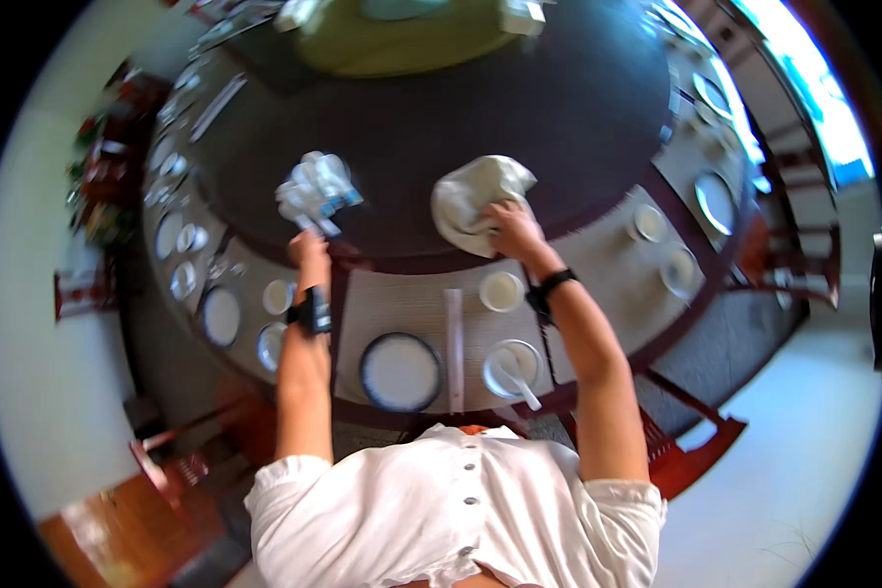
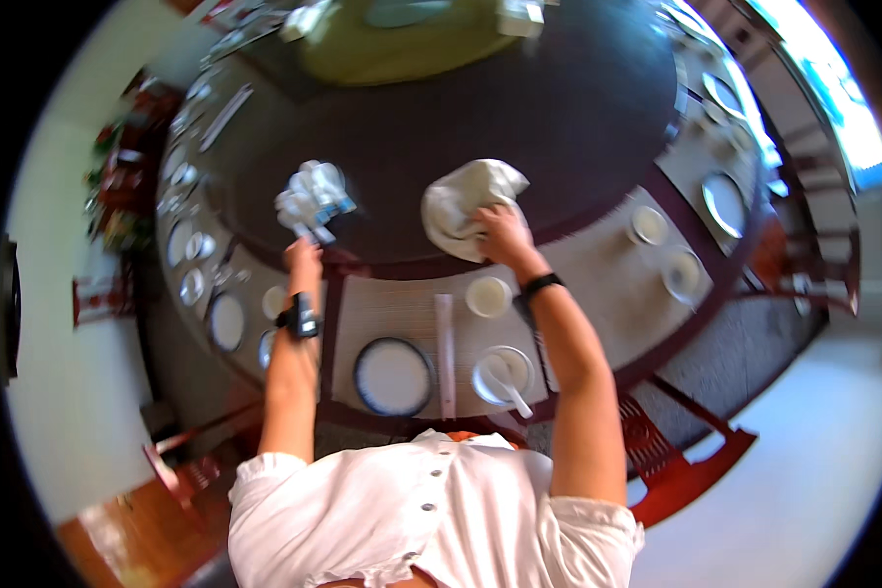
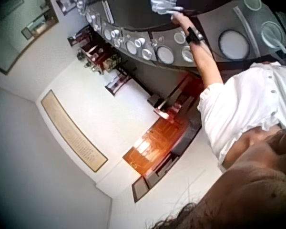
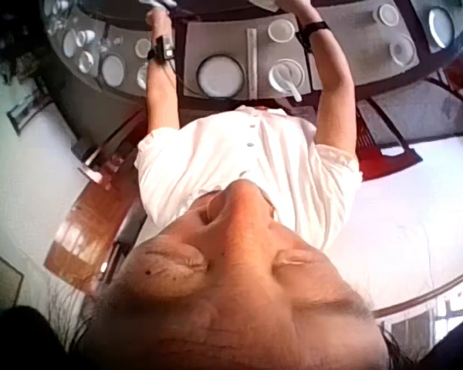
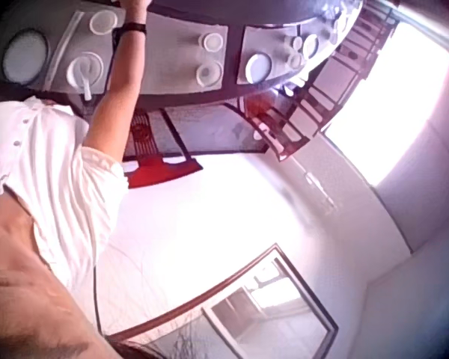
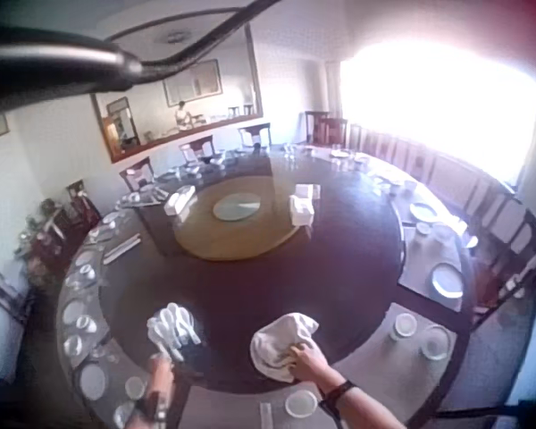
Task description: The person sets a large round dining table by placing plates, bowls, spoons, and napkins at various seats and wiping the table surface with a cloth.
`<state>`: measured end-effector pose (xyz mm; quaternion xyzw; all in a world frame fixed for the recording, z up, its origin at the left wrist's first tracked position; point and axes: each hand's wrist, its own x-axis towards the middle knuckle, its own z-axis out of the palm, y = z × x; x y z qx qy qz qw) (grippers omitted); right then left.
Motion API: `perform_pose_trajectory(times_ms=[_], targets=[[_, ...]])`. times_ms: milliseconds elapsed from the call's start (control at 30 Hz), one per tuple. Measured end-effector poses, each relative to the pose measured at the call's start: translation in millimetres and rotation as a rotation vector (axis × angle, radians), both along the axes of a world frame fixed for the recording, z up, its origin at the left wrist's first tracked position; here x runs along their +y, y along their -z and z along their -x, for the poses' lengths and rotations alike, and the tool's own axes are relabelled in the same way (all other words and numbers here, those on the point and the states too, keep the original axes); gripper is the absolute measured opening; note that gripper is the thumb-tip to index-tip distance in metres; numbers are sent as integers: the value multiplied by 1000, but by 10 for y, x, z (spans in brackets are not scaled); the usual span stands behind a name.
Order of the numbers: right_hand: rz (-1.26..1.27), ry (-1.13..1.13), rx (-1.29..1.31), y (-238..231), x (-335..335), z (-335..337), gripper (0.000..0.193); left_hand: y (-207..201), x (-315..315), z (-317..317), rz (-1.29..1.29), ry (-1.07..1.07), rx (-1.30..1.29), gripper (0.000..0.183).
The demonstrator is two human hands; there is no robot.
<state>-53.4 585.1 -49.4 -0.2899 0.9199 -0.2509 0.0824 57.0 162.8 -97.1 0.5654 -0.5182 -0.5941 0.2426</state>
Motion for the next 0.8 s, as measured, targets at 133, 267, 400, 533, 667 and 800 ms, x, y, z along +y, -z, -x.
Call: perform_pose_trajectory(times_ms=[133, 267, 400, 533, 667, 800], targets=[[12, -21, 46, -56, -125, 15, 44, -101, -345, -194, 21, -158, 36, 14], [9, 135, 10, 52, 196, -82, 43, -648, 649, -67, 445, 107, 41, 24], [440, 299, -125, 18, 481, -185, 41, -1524, 2100, 110, 488, 721, 191, 25], [1079, 323, -516, -187, 673, -418, 31, -2049, 3569, 260, 187, 1229, 277, 24], [1413, 180, -607, 682, 1504, -547, 31, -1770, 5525, 511, -338, 1545, -21, 23], [1586, 71, -770, 428, 1376, -749, 29, -1185, 6225, 695, -492, 1484, -176, 16]])
